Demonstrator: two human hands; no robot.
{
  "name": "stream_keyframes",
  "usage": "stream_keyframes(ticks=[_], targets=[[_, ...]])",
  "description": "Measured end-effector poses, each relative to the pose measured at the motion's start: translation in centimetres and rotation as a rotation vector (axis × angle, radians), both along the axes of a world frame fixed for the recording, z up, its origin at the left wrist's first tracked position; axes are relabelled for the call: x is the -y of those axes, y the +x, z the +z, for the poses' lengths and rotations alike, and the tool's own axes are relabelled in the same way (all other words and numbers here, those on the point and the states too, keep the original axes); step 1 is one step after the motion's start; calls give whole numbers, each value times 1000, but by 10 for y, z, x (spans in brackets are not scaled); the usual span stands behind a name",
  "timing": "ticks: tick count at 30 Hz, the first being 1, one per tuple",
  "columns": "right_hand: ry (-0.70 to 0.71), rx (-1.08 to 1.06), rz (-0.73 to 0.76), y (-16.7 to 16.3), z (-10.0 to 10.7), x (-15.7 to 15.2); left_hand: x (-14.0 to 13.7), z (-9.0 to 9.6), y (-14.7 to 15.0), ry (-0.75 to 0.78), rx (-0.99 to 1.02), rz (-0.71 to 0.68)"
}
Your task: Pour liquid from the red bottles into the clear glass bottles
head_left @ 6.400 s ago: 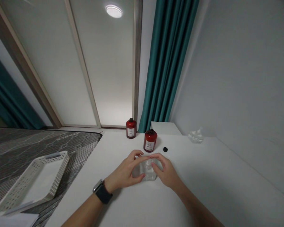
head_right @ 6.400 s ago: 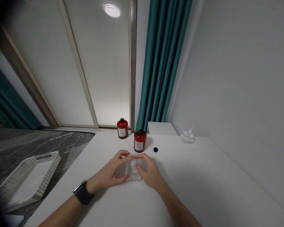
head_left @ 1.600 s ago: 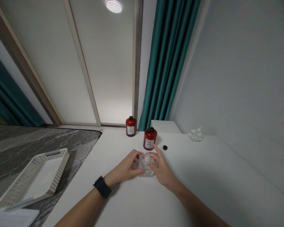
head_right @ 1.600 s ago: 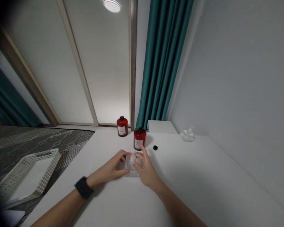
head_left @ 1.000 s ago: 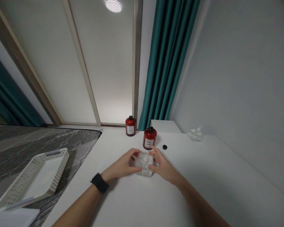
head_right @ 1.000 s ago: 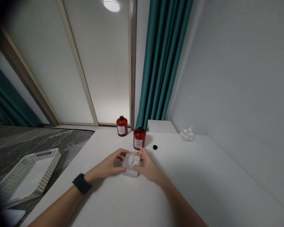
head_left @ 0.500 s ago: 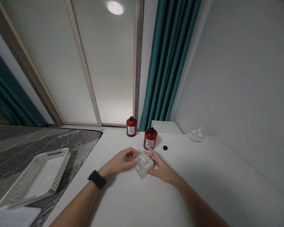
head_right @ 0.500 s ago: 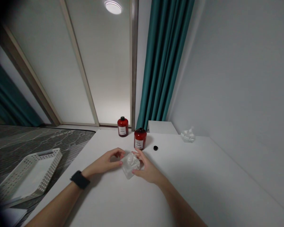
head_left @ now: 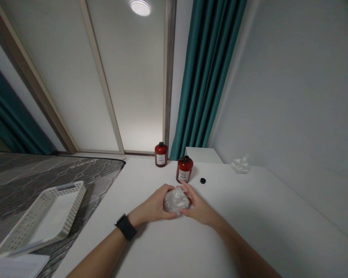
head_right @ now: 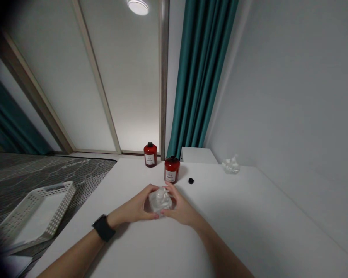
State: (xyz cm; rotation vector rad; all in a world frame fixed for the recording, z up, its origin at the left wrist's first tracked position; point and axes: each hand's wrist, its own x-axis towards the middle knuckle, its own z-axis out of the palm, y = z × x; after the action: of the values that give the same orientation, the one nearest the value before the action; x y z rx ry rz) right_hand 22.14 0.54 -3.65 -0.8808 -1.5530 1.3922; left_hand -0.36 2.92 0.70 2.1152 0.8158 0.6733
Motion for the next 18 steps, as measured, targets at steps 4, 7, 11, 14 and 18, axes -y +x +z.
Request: stream_keyframes(ticks=[4, 7, 11, 14, 18], targets=[[34, 77, 5, 5, 7, -1, -6, 2, -5, 14, -14, -5], [86, 136, -22, 9, 12, -1, -11, 4, -11, 23, -18, 10], [104, 201, -61, 11, 19, 0, -16, 4, -16, 27, -15, 55], [112, 252, -98, 10, 24, 2, -19, 1, -19, 33, 4, 74], [157, 292, -137, 10, 25, 3, -24, -4, -22, 68, -10, 67]])
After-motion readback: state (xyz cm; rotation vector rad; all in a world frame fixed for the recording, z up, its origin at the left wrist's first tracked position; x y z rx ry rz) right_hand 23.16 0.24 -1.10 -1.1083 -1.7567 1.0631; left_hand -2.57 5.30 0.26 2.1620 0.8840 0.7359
